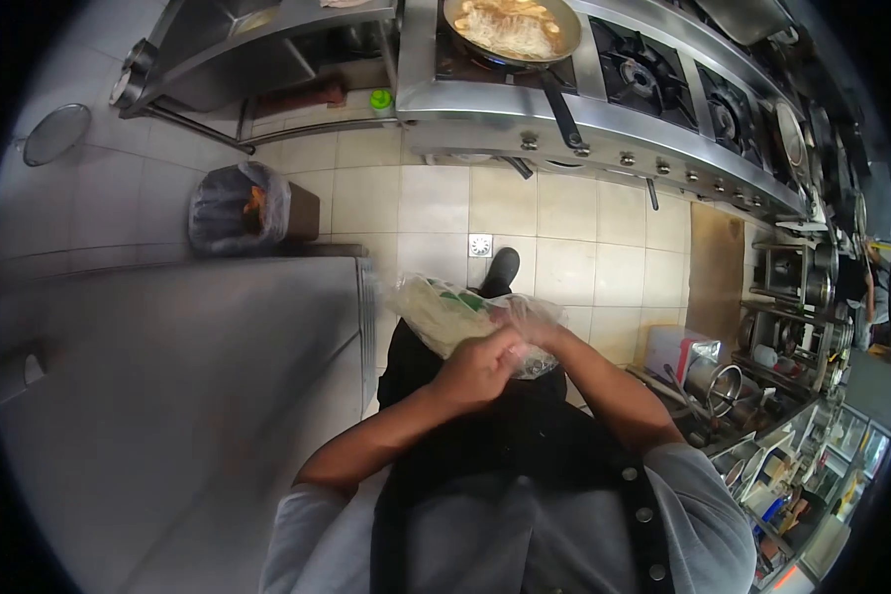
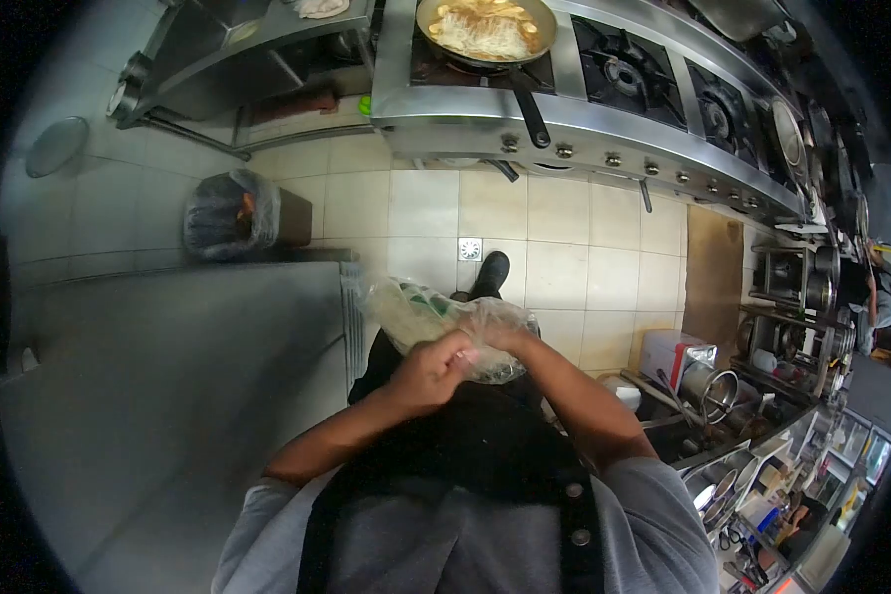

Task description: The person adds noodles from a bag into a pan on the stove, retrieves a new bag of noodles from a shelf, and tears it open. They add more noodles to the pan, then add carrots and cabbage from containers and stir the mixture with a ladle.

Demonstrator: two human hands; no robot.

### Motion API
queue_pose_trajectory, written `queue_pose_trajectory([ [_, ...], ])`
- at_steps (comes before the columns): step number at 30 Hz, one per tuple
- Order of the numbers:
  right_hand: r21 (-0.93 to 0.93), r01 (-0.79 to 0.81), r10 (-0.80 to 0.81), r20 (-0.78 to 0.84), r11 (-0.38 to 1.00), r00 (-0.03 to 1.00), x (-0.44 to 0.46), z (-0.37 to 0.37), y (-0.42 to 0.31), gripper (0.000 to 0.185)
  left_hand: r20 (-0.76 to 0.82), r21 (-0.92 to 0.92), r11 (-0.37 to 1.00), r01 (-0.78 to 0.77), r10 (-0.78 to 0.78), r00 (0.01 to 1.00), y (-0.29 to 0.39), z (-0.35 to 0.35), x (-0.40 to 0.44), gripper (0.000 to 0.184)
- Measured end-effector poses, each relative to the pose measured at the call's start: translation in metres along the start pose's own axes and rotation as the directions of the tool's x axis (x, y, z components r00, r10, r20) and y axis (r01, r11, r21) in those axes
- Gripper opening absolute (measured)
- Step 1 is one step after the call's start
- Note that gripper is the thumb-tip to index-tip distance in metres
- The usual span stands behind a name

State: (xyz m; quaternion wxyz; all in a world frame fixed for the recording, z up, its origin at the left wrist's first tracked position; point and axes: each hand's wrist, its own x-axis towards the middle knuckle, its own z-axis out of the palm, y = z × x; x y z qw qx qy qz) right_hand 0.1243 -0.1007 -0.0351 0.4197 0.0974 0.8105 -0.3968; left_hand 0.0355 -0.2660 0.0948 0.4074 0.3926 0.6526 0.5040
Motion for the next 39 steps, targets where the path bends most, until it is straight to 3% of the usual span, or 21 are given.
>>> queue_pose_trajectory([
  [2,0.406,0.077,0.011,-0.211,0.91,0.977,0.028,0.041,0.047,0.063,-0.106,-0.081,0.997,-0.009,0.0,0.994,-0.004,-0.008,0.002,0.012],
  [4,0.279,-0.072,0.134,-0.209,0.958,0.969,-0.024,-0.009,-0.033,0.07,-0.27,-0.291,0.948,0.128,-0.21,0.94,-0.009,-0.022,0.002,0.012],
  [6,0.393,-0.077,0.131,-0.112,0.916,0.985,-0.047,-0.024,-0.065,0.072,-0.249,-0.311,0.939,0.15,-0.233,0.94,-0.026,-0.031,-0.005,0.012],
  [8,0.439,0.041,0.038,-0.169,0.897,0.985,-0.026,-0.002,-0.039,0.073,-0.232,-0.324,0.93,0.173,-0.256,0.938,-0.039,-0.035,-0.011,0.011],
  [10,0.592,-0.007,0.01,-0.001,0.806,1.0,-0.043,-0.016,-0.055,0.092,-0.229,-0.197,0.958,0.207,-0.25,0.941,-0.046,-0.034,-0.02,0.014],
  [11,0.449,-0.026,0.054,-0.049,0.893,0.997,-0.024,0.007,-0.033,0.091,-0.222,-0.195,0.957,0.214,-0.255,0.941,-0.05,-0.033,-0.023,0.014],
  [15,0.544,-0.024,0.048,-0.031,0.839,0.998,-0.021,0.011,-0.034,0.08,-0.229,-0.257,0.942,0.218,-0.278,0.933,-0.06,-0.033,-0.029,0.013],
  [17,0.64,0.183,-0.091,-0.174,0.746,0.981,0.014,0.044,-0.001,0.063,-0.226,-0.244,0.946,0.215,-0.27,0.936,-0.06,-0.033,-0.03,0.013],
  [18,0.644,0.184,-0.09,-0.176,0.742,0.98,0.01,0.042,-0.004,0.063,-0.204,-0.266,0.938,0.222,-0.28,0.938,-0.058,-0.031,-0.03,0.011],
  [20,0.892,0.193,0.101,-0.254,0.41,0.962,-0.003,0.028,-0.016,0.045,-0.176,-0.286,0.93,0.229,-0.286,0.942,-0.052,-0.026,-0.028,0.01],
  [22,0.921,0.193,0.163,-0.259,0.337,0.952,0.02,0.039,0.004,0.034,-0.148,-0.367,0.894,0.256,-0.328,0.933,-0.046,-0.02,-0.024,0.009],
  [24,0.994,0.107,0.361,-0.101,0.003,0.927,0.029,0.044,0.014,0.03,-0.117,-0.308,0.919,0.246,-0.293,0.949,-0.044,-0.014,-0.023,0.01],
  [26,0.997,0.079,0.404,-0.072,0.0,0.912,0.033,0.039,0.029,0.031,-0.081,-0.246,0.941,0.234,-0.261,0.962,-0.041,-0.009,-0.022,0.01],
  [28,0.987,-0.149,0.25,0.128,0.066,0.96,0.044,0.039,0.052,0.033,-0.009,-0.144,0.96,0.239,-0.243,0.97,-0.037,-0.005,-0.022,0.01],
  [29,0.988,-0.145,0.253,0.125,0.061,0.959,0.042,0.038,0.055,0.033,0.013,-0.172,0.955,0.243,-0.245,0.97,-0.044,-0.001,-0.023,0.012],
  [31,0.904,-0.207,0.33,0.079,0.374,0.941,0.018,0.019,0.039,0.037,-0.007,-0.206,0.954,0.217,-0.223,0.975,-0.045,0.004,-0.019,0.013],
  [32,0.907,-0.203,0.335,0.074,0.369,0.939,0.019,0.024,0.048,0.037,-0.036,-0.24,0.952,0.19,-0.204,0.978,-0.045,0.006,-0.017,0.013],
  [34,0.831,-0.105,0.262,-0.05,0.546,0.964,0.017,0.031,0.058,0.045,-0.101,-0.246,0.951,0.186,-0.216,0.971,-0.039,0.007,-0.01,0.014],
  [35,0.837,-0.104,0.27,-0.054,0.537,0.961,0.013,0.04,0.062,0.045,-0.174,-0.252,0.95,0.184,-0.232,0.957,-0.037,0.008,-0.007,0.014],
  [37,0.895,-0.128,0.52,-0.128,0.428,0.844,-0.019,0.035,0.033,0.041,-0.158,-0.291,0.936,0.197,-0.25,0.955,-0.041,0.01,-0.002,0.013],
  [39,0.924,-0.074,0.494,-0.131,0.374,0.859,-0.02,0.046,0.049,0.042,-0.143,-0.276,0.938,0.211,-0.257,0.956,-0.039,0.016,0.005,0.01],
])
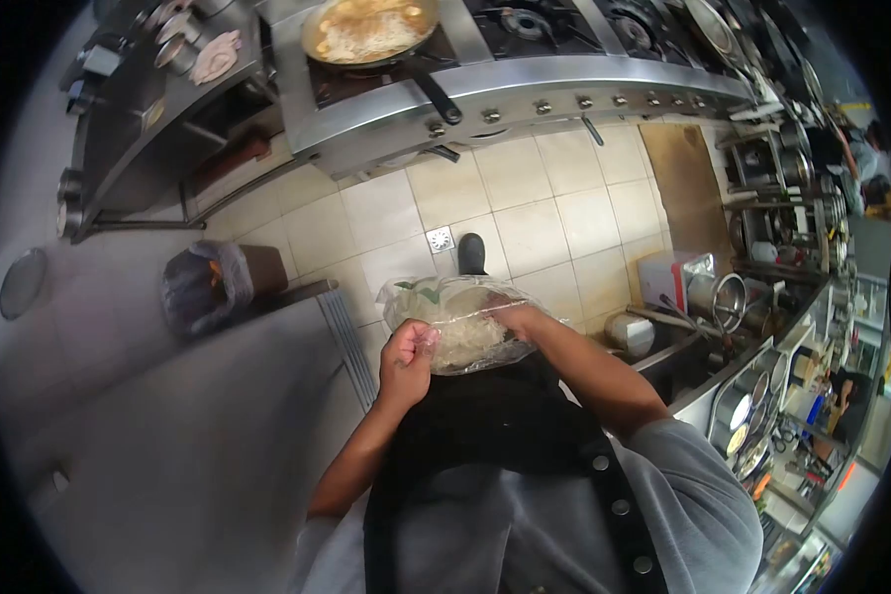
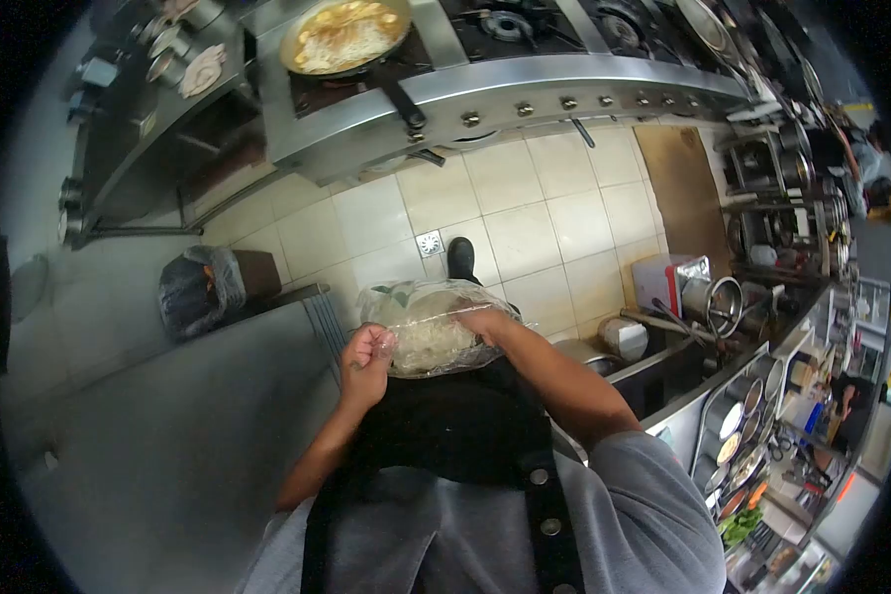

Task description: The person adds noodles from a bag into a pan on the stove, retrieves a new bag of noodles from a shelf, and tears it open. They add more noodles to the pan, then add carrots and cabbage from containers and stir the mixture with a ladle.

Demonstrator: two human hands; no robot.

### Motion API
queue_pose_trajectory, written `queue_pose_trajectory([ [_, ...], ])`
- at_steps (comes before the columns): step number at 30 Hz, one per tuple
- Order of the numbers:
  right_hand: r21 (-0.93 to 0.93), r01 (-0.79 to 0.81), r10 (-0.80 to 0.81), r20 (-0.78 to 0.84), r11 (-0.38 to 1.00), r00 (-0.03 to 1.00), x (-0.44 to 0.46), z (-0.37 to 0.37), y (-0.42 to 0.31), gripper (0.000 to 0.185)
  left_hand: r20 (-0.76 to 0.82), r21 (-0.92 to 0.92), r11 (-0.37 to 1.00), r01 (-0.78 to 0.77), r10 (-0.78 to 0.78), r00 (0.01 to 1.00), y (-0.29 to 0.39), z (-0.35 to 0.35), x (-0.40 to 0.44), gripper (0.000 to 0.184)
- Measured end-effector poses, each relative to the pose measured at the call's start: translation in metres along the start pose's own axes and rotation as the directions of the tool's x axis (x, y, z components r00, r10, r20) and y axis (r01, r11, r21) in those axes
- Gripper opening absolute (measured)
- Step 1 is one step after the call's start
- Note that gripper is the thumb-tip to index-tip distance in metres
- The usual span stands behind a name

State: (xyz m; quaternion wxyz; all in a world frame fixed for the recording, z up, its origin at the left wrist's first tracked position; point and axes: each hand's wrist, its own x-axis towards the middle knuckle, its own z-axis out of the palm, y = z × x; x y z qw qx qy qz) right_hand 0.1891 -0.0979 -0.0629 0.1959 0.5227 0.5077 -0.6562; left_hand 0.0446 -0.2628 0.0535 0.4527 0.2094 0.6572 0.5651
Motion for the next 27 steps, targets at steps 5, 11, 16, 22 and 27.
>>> queue_pose_trajectory([
  [5,0.211,-0.16,0.149,0.068,0.964,0.987,0.002,-0.047,0.025,0.042,0.283,0.099,0.995,-0.016,-0.013,0.959,-0.001,0.043,0.013,0.012],
  [11,-0.46,0.109,-0.05,0.14,0.881,0.989,0.057,-0.081,0.065,0.024,0.68,0.218,0.94,-0.264,0.047,0.731,0.015,0.132,0.05,0.018],
  [16,-0.32,0.301,-0.232,0.236,0.899,0.944,0.074,-0.122,0.071,0.026,0.784,0.31,0.86,-0.404,0.009,0.621,0.022,0.21,0.075,0.014],
  [22,-0.354,0.749,-0.658,0.359,0.561,0.662,0.193,-0.189,0.167,0.034,0.834,0.363,0.837,-0.408,-0.097,0.543,0.013,0.31,0.119,0.019],
  [27,0.321,0.216,-0.189,-0.113,0.922,0.976,-0.073,-0.327,0.098,0.033,0.739,0.404,0.899,-0.169,-0.212,0.639,0.027,0.382,0.14,0.017],
])
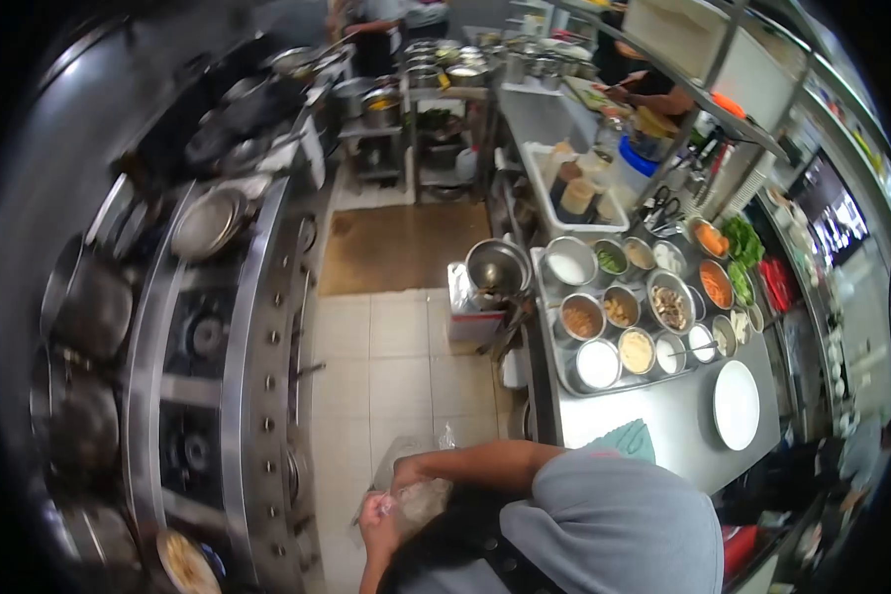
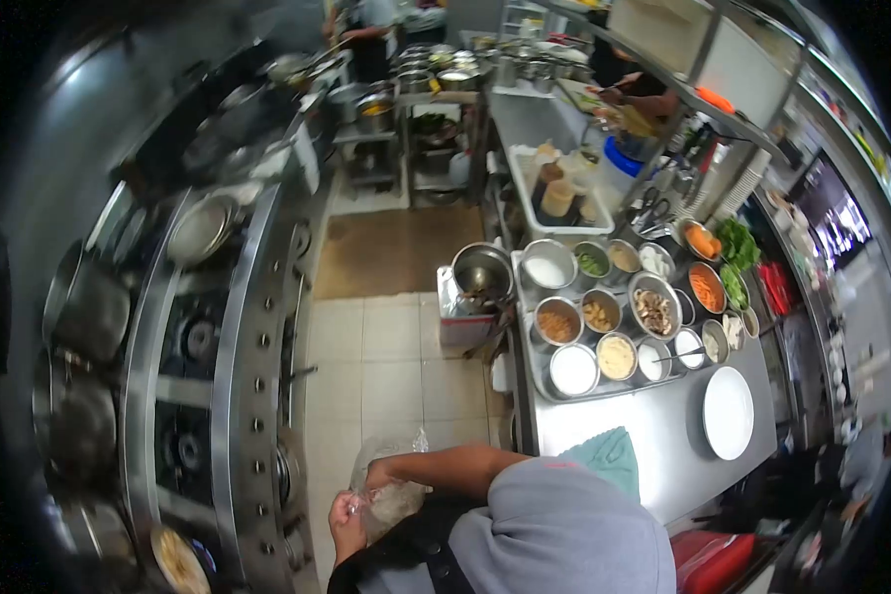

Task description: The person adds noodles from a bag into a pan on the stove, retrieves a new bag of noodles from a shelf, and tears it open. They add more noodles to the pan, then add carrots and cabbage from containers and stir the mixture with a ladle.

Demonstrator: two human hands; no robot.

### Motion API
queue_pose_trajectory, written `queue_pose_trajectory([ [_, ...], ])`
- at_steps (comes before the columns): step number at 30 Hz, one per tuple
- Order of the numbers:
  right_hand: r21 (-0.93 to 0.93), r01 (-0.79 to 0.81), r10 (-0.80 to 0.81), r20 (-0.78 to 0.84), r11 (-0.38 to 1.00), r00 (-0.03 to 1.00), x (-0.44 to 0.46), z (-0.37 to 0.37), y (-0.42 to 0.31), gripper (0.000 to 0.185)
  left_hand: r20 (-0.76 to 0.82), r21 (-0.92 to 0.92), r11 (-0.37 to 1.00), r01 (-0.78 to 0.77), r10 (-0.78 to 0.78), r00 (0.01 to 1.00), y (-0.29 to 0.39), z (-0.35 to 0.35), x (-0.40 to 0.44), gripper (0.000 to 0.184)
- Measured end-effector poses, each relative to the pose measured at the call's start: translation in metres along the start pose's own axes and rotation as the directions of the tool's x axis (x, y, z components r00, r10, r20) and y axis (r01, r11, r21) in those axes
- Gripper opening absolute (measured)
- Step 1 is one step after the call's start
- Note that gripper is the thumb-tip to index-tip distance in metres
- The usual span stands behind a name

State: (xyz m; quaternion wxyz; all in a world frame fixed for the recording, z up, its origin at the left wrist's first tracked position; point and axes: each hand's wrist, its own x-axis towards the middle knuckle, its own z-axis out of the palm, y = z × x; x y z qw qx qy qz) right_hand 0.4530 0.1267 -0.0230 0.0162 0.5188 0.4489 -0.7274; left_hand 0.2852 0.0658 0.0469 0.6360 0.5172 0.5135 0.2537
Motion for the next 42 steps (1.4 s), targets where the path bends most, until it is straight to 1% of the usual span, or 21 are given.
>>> queue_pose_trajectory([
  [2,-0.131,0.051,-0.063,-0.092,0.99,0.994,-0.023,-0.034,0.0,0.043,-0.196,0.077,0.976,-0.202,0.213,0.957,0.013,0.008,0.023,0.016],
  [4,-0.02,0.067,-0.07,-0.379,0.998,0.923,-0.031,-0.052,0.009,0.036,-0.21,-0.045,0.989,-0.144,0.131,0.969,0.017,0.015,0.046,0.019],
  [6,-0.041,0.164,-0.165,-0.446,0.986,0.88,-0.022,-0.074,0.027,0.037,-0.282,-0.129,0.991,-0.036,-0.002,0.959,0.013,0.024,0.079,0.014],
  [7,0.144,0.181,-0.078,-0.532,0.973,0.843,-0.029,-0.085,0.03,0.038,-0.264,-0.128,0.991,-0.049,0.014,0.964,0.012,0.029,0.097,0.014],
  [9,0.397,0.156,0.161,-0.657,0.904,0.737,-0.053,-0.101,0.019,0.037,-0.184,0.3,0.942,-0.148,0.21,0.96,0.015,0.04,0.129,0.021],
  [10,0.403,0.163,0.17,-0.671,0.901,0.722,-0.054,-0.11,0.021,0.037,-0.162,0.298,0.94,-0.164,0.219,0.962,0.037,0.049,0.135,0.021],
  [12,0.559,0.519,0.142,-0.757,0.647,0.638,-0.054,-0.124,0.022,0.029,0.134,0.475,0.845,-0.247,0.208,0.969,0.082,0.065,0.146,0.037],
  [13,0.556,0.53,0.151,-0.768,0.64,0.622,-0.075,-0.134,0.01,0.029,0.156,0.472,0.841,-0.264,0.215,0.964,0.092,0.069,0.159,0.037],
  [15,0.573,0.37,0.078,-0.609,0.732,0.79,-0.119,-0.153,-0.008,0.022,0.428,0.278,0.77,-0.574,0.436,0.792,0.109,0.074,0.183,0.052],
  [16,0.571,0.386,0.081,-0.626,0.725,0.775,-0.109,-0.16,-0.001,0.022,0.447,0.27,0.761,-0.59,0.444,0.777,0.13,0.075,0.192,0.052],
  [18,0.823,0.438,0.046,-0.485,0.362,0.873,-0.079,-0.178,0.017,0.019,0.545,0.549,0.444,-0.708,0.452,0.706,0.168,0.071,0.203,0.047],
  [19,0.821,0.44,0.046,-0.488,0.363,0.872,-0.077,-0.185,0.017,0.019,0.545,0.548,0.443,-0.71,0.454,0.704,0.169,0.068,0.215,0.047],
  [22,0.768,0.404,0.165,-0.541,0.497,0.825,-0.082,-0.199,0.001,0.029,0.601,0.437,0.486,-0.757,0.469,0.647,0.153,0.067,0.262,0.036],
  [23,0.568,0.197,0.25,-0.611,0.799,0.751,-0.111,-0.203,-0.022,0.036,0.627,0.447,0.464,-0.765,0.447,0.638,0.151,0.071,0.272,0.03],
  [24,0.302,-0.079,0.276,-0.696,0.95,0.662,-0.122,-0.2,-0.036,0.044,0.655,0.459,0.441,-0.771,0.418,0.629,0.151,0.071,0.279,0.023],
  [27,0.257,-0.102,0.264,-0.74,0.961,0.619,-0.081,-0.208,-0.008,0.054,0.675,0.465,0.45,-0.763,0.377,0.634,0.161,0.077,0.301,0.02],
  [29,0.007,-0.063,0.032,-0.91,0.998,0.413,-0.105,-0.202,-0.016,0.059,0.648,0.46,0.496,-0.736,0.38,0.661,0.161,0.08,0.317,0.02],
  [31,-0.088,0.159,-0.151,-0.884,0.983,0.442,-0.122,-0.203,-0.016,0.059,0.608,0.455,0.545,-0.704,0.387,0.693,0.162,0.081,0.331,0.019],
  [33,-0.048,0.04,-0.063,-0.814,0.998,0.578,-0.171,-0.203,-0.056,0.054,0.61,0.459,0.539,-0.706,0.387,0.692,0.178,0.084,0.333,0.018],
  [36,-0.19,0.369,-0.358,-0.809,0.91,0.466,-0.164,-0.224,-0.048,0.058,0.643,0.399,0.532,-0.747,0.419,0.641,0.227,0.085,0.32,0.018],
  [42,-0.373,0.155,-0.403,-0.821,0.915,0.405,-0.167,-0.24,-0.053,0.044,0.659,0.395,0.568,-0.722,0.373,0.654,0.245,0.077,0.309,0.021],
])
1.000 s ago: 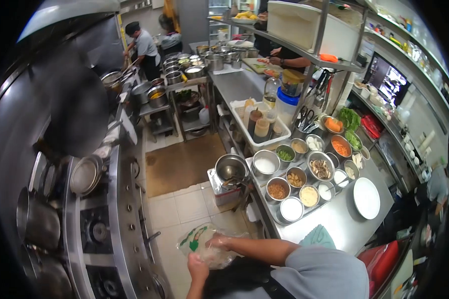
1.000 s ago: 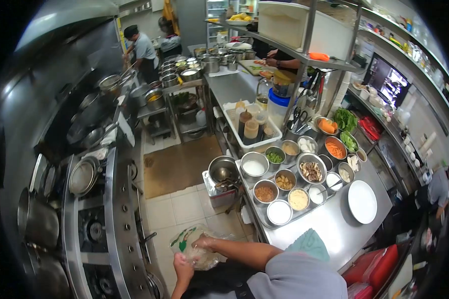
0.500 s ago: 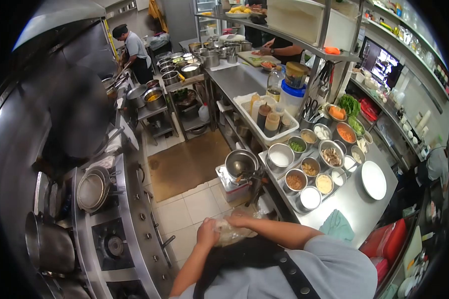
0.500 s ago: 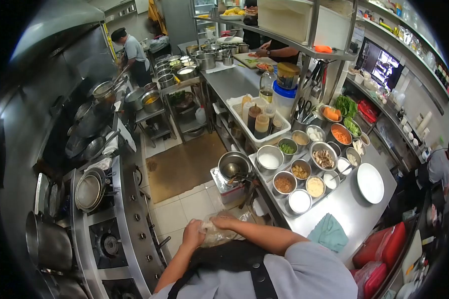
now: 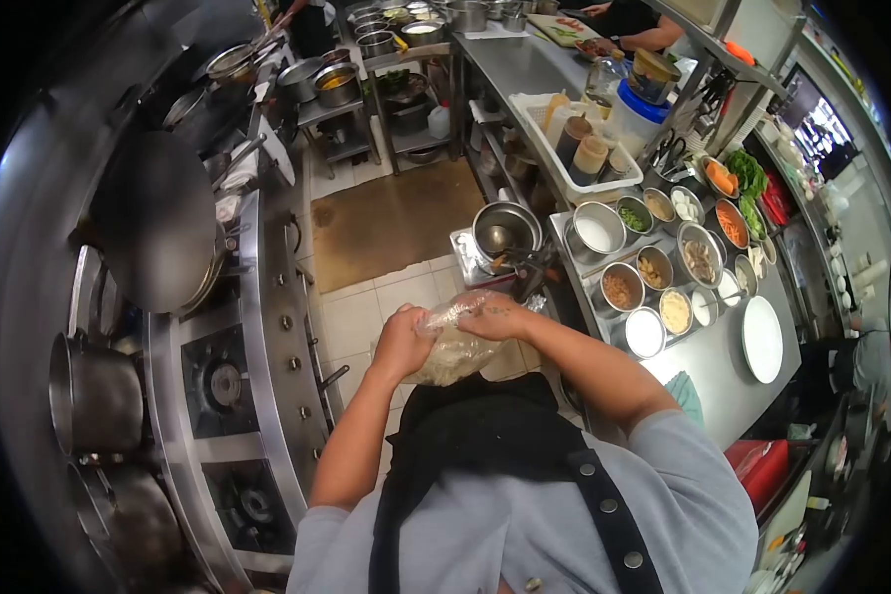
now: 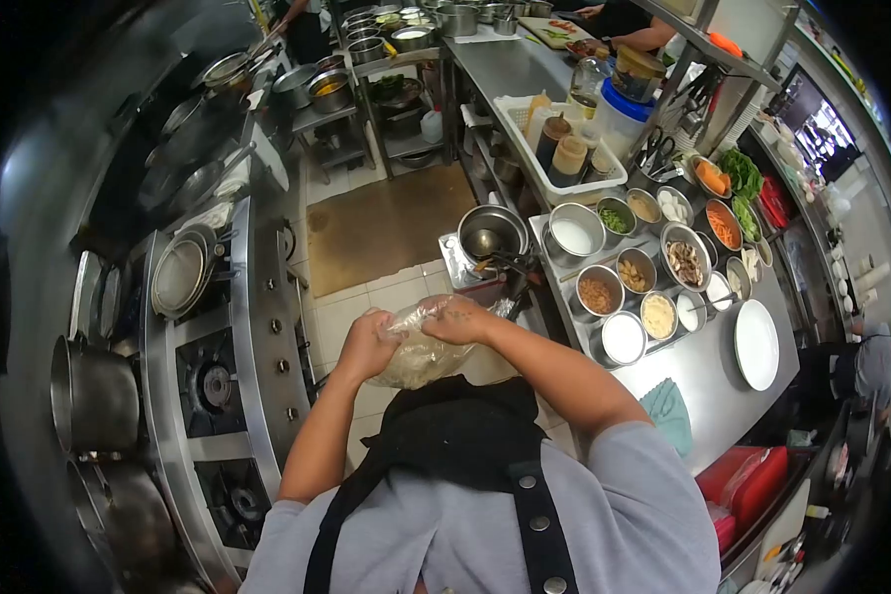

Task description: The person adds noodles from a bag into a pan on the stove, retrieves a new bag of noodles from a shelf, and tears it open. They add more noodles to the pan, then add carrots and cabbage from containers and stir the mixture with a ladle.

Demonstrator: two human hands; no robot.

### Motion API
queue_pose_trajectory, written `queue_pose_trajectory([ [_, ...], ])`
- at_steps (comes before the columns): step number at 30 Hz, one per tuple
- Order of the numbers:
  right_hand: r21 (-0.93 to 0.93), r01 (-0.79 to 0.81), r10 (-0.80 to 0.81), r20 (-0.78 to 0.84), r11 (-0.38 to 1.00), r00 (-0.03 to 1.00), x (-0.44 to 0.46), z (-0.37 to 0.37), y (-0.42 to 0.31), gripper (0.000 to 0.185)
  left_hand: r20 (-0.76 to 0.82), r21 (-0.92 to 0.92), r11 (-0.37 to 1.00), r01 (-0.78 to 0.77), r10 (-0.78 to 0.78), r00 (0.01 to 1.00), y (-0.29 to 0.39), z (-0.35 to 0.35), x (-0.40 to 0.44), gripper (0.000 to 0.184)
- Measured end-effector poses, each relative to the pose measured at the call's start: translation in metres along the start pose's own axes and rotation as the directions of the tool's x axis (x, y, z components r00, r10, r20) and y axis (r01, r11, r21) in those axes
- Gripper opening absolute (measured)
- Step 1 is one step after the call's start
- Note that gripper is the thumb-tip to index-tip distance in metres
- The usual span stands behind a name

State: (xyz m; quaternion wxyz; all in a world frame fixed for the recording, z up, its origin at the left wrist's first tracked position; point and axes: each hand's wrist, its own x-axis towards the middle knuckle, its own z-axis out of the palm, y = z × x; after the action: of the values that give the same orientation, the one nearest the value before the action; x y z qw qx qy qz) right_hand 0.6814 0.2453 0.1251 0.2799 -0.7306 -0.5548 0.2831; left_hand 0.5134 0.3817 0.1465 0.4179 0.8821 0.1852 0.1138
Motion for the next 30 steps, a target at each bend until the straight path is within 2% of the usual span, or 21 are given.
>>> queue_pose_trajectory([
  [2,-0.132,0.025,-0.027,-0.012,0.991,1.0,0.004,0.002,0.004,0.04,-0.019,0.008,1.0,-0.003,0.003,1.0,-0.002,0.004,-0.007,0.021],
  [4,-0.142,0.003,-0.001,0.014,0.99,1.0,-0.002,-0.007,-0.019,0.036,-0.037,0.017,1.0,-0.003,0.003,0.999,-0.003,0.009,-0.016,0.02],
  [6,-0.405,0.065,0.003,0.165,0.912,0.986,-0.008,-0.015,-0.038,0.029,-0.072,0.011,1.0,-0.017,0.018,0.997,0.002,0.016,-0.024,0.018],
  [7,-0.452,0.055,0.073,0.262,0.89,0.962,-0.008,-0.017,-0.049,0.027,-0.08,0.014,1.0,-0.004,0.006,0.997,0.006,0.017,-0.03,0.018],
  [8,-0.45,0.069,0.063,0.272,0.89,0.96,-0.008,-0.01,-0.044,0.027,-0.087,0.011,1.0,0.025,-0.024,0.996,0.011,0.016,-0.036,0.017],
  [10,-0.543,0.176,-0.055,0.232,0.821,0.971,-0.008,0.002,-0.034,0.026,-0.109,0.008,0.998,0.066,-0.065,0.992,0.018,0.02,-0.047,0.016],
  [13,-0.556,0.187,-0.056,0.244,0.81,0.968,-0.021,0.007,-0.031,0.026,-0.189,-0.012,0.992,0.123,-0.123,0.974,0.02,0.03,-0.072,0.014],
  [15,-0.523,0.213,-0.06,0.295,0.825,0.954,-0.031,0.002,-0.037,0.027,-0.313,-0.055,0.976,0.212,-0.219,0.924,0.021,0.04,-0.088,0.014],
  [16,-0.494,0.217,-0.047,0.333,0.842,0.942,-0.039,0.0,-0.043,0.029,-0.325,-0.058,0.972,0.227,-0.234,0.916,0.029,0.042,-0.095,0.014],
  [18,-0.458,0.231,-0.055,0.367,0.859,0.929,-0.052,0.001,-0.058,0.03,-0.211,-0.423,0.855,0.301,-0.415,0.885,0.046,0.046,-0.108,0.014],
  [20,-0.415,0.249,-0.066,0.407,0.875,0.911,-0.064,0.019,-0.056,0.032,-0.243,-0.46,0.839,0.289,-0.433,0.868,0.048,0.071,-0.12,0.014],
  [22,-0.283,0.303,-0.184,0.381,0.91,0.906,-0.073,0.046,-0.045,0.035,-0.276,-0.497,0.822,0.279,-0.454,0.847,0.049,0.085,-0.136,0.014],
  [24,-0.263,0.332,-0.201,0.424,0.906,0.883,-0.085,0.05,-0.04,0.033,-0.396,-0.489,0.837,0.244,-0.463,0.793,0.053,0.095,-0.156,0.013],
  [25,-0.221,0.342,-0.244,0.377,0.913,0.893,-0.091,0.051,-0.037,0.032,-0.403,-0.491,0.831,0.261,-0.483,0.777,0.051,0.097,-0.169,0.013],
  [26,-0.178,0.352,-0.282,0.326,0.919,0.902,-0.097,0.052,-0.037,0.03,-0.47,-0.498,0.82,0.282,-0.529,0.707,0.047,0.098,-0.183,0.013],
  [27,-0.177,0.341,-0.263,0.355,0.923,0.897,-0.107,0.044,-0.05,0.027,-0.534,-0.505,0.81,0.296,-0.564,0.63,0.044,0.098,-0.196,0.012],
  [30,-0.067,0.422,-0.384,0.304,0.904,0.872,-0.126,0.048,-0.063,0.027,-0.557,-0.543,0.787,0.291,-0.598,0.577,0.045,0.098,-0.224,0.012],
])
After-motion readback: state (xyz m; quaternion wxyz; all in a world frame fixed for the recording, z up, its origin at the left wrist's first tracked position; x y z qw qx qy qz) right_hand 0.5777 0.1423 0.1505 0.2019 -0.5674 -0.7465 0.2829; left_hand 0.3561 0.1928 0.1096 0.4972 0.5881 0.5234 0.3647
